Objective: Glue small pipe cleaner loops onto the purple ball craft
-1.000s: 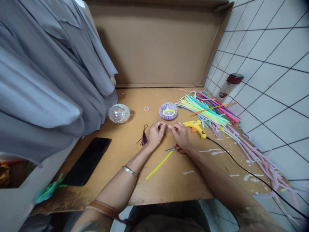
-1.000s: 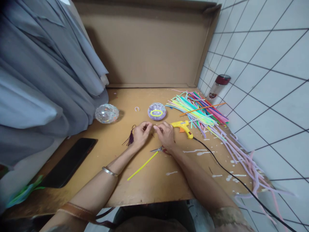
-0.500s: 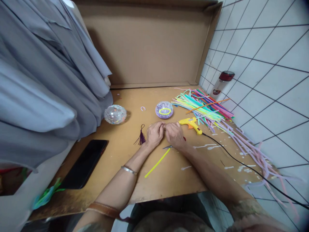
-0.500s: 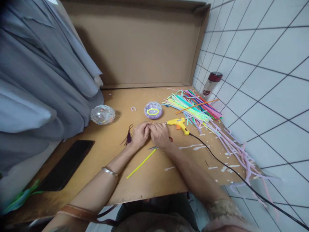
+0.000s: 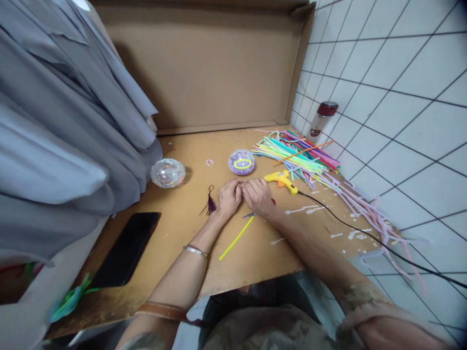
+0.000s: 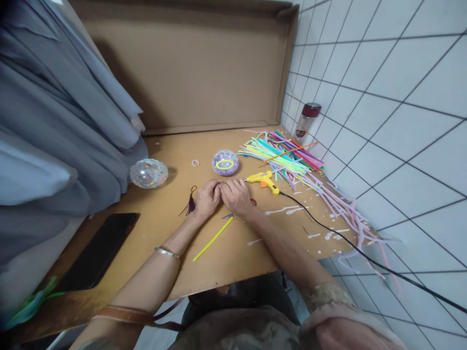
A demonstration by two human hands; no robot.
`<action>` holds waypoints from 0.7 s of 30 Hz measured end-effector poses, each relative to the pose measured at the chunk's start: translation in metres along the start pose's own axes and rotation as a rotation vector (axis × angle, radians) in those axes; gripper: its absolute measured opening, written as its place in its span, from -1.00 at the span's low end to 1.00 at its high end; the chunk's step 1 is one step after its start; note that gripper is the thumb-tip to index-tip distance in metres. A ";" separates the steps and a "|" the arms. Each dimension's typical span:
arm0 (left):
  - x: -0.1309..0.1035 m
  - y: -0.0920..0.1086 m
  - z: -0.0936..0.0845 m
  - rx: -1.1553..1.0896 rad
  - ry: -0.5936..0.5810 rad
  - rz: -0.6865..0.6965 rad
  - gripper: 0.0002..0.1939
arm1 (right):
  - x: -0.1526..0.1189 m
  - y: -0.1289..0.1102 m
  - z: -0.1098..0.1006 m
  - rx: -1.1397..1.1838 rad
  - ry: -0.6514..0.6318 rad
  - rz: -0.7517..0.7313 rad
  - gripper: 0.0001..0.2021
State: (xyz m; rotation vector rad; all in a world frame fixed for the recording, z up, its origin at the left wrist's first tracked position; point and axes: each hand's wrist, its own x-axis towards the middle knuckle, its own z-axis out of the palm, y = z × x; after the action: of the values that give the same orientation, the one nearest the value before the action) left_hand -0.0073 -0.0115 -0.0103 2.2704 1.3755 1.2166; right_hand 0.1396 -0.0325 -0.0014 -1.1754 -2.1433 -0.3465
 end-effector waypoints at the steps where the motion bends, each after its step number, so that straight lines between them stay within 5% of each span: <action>1: 0.000 0.000 0.000 -0.008 0.004 0.001 -0.73 | 0.001 -0.001 -0.002 -0.020 -0.008 -0.001 -0.66; 11: -0.002 -0.002 -0.002 -0.032 -0.025 0.021 -0.73 | -0.009 -0.024 -0.034 -0.078 0.019 -0.040 -0.68; 21: -0.003 0.000 -0.002 -0.011 -0.055 0.030 -0.68 | -0.017 0.018 -0.057 -0.128 0.040 0.106 -0.72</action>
State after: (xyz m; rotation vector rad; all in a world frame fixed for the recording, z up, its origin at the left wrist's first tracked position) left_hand -0.0098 -0.0142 -0.0110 2.3073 1.3164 1.1588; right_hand 0.1846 -0.0630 0.0282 -1.3370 -2.0403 -0.4610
